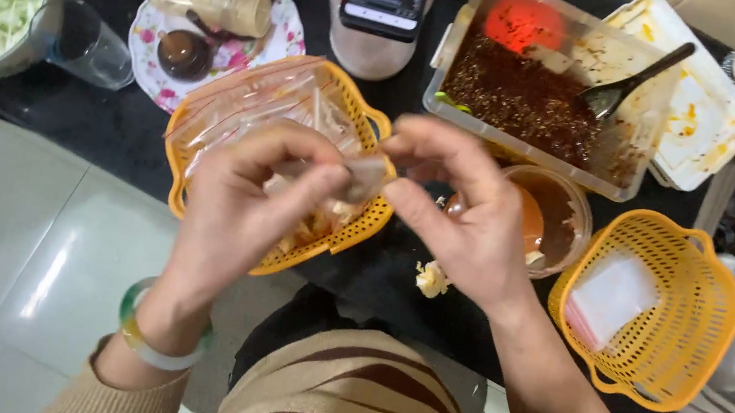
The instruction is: Bagging pickled vegetables and sauce into small plastic bags using a spoon.
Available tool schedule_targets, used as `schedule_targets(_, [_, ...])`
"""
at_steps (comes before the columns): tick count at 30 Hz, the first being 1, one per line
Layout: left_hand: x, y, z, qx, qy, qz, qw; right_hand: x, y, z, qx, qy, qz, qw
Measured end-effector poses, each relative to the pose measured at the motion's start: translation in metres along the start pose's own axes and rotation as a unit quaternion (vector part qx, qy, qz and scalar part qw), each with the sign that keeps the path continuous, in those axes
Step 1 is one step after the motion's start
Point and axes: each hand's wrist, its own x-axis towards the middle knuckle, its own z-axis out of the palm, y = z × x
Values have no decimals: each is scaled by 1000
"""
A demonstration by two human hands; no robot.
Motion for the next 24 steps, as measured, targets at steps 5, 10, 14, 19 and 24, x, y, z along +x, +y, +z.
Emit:
schedule_targets(5, [-14,-53,-2,-23,86,-74,993,-11,13,7,33,48,64,996])
schedule_targets(10, [-3,-85,-3,116,86,-119,982,-37,22,17,-9,60,130,990])
schedule_targets(14, [39,-56,-11,258,51,53,963,-61,29,29,5,-14,185,983])
schedule_targets(19, [127,-67,-12,246,2,167,955,-75,28,43,8,12,224,974])
schedule_targets(24, [192,-96,-12,196,-42,99,975,-92,38,39,13,36,323,946])
